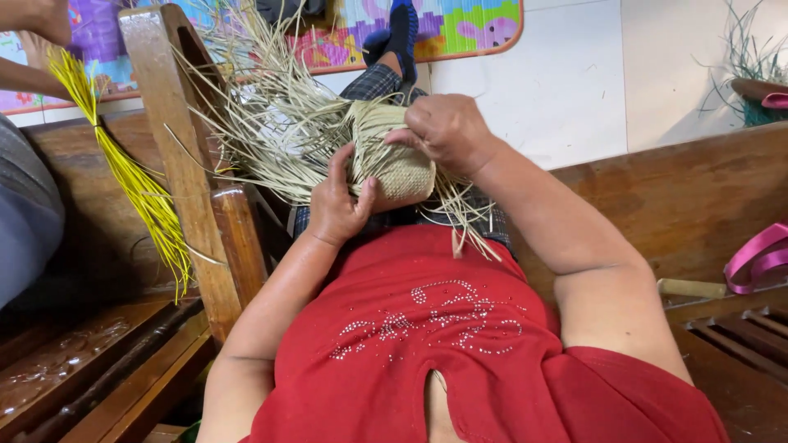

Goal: Weaving a cap using dried straw or grass strands by hand.

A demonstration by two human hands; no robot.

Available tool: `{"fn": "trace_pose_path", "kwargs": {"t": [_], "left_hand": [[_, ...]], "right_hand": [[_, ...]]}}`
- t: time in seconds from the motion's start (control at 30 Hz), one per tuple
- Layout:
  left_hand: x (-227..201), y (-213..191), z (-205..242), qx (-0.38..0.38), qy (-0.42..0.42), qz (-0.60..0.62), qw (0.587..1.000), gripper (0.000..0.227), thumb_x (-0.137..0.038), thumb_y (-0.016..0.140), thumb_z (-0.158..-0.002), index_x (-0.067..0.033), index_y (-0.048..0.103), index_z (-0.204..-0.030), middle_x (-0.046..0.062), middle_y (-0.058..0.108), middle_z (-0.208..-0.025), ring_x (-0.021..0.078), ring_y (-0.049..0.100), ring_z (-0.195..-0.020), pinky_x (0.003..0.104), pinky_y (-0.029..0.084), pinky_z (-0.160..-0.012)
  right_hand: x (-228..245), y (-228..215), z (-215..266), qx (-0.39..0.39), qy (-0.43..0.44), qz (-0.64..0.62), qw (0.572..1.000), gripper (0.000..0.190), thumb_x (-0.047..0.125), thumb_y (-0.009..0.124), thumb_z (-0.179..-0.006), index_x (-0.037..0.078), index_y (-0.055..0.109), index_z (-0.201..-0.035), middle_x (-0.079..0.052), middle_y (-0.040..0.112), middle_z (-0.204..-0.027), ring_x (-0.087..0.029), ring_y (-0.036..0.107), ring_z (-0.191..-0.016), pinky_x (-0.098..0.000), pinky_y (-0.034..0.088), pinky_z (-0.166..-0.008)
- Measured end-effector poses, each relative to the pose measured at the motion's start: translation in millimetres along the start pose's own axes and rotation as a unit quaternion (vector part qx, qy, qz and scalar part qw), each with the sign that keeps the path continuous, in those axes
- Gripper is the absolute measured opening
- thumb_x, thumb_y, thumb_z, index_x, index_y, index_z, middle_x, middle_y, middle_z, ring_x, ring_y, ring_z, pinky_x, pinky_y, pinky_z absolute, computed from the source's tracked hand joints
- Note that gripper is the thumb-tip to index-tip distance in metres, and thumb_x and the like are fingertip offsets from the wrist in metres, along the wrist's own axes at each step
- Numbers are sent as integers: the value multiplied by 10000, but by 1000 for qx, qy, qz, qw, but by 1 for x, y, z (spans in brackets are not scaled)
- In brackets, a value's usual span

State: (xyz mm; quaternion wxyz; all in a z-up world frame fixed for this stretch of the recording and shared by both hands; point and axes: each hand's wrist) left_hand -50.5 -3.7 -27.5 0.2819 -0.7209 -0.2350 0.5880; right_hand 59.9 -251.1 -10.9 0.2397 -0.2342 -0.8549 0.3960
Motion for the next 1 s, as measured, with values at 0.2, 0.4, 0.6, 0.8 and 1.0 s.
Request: {"fn": "trace_pose_path", "kwargs": {"t": [0.2, 0.4, 0.6, 0.8, 1.0], "left_hand": [[-29, -12, -12, 19, -9, -11, 1000, 569, -420, 599, -977, -187, 402, -1457, 273, 699, -752, 529, 690, -702, 634, 550, -675], [-23, -5, -16, 38, -16, -8, 999, 566, -406, 585, -982, -176, 373, -1454, 276, 698, -788, 550, 683, -716, 667, 525, -673], [-32, -9, -17, 36, 8, -13, 999, 540, -370, 590, -998, -155, 361, -1437, 280, 691, -793, 554, 681, -718, 674, 534, -657], [-31, -16, -17, 34, 11, -7, 999, 523, -372, 580, -1002, -145, 367, -1423, 297, 693, -799, 568, 671, -710, 679, 526, -663], [-41, -20, -20, 40, 11, -5, 999, 520, -384, 568, -1012, -143, 370, -1427, 315, 687, -813, 574, 669, -733, 702, 513, -681]], "right_hand": [[-95, -76, 19, 22, -26, 304, 952, 465, 501, 695, -1180, 252, 522, -827, 50, 484, -657, -158, 562, -583, -338, 473, -564], [-95, -108, 14, -29, 66, 419, 905, 306, 290, 874, -1079, 45, 782, -1237, -212, 695, -1110, -448, 662, -1044, -618, 398, -918], [42, -43, -10, 40, -99, -1, 994, 157, 242, 598, -1049, 168, 736, -1058, -90, 701, -1038, -294, 659, -990, -433, 486, -800], [53, -20, -5, -6, -113, 7, 994, 217, 251, 517, -1079, 122, 673, -1001, -85, 616, -1041, -303, 609, -963, -422, 469, -795], [51, -5, -12, -17, -122, 49, 991, 224, 218, 505, -1059, 64, 596, -925, -139, 589, -1024, -351, 591, -934, -452, 468, -758]]}}
Point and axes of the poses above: each hand's wrist, its own z-axis away from the middle knuckle, its own y-axis out of the palm, x = y × z
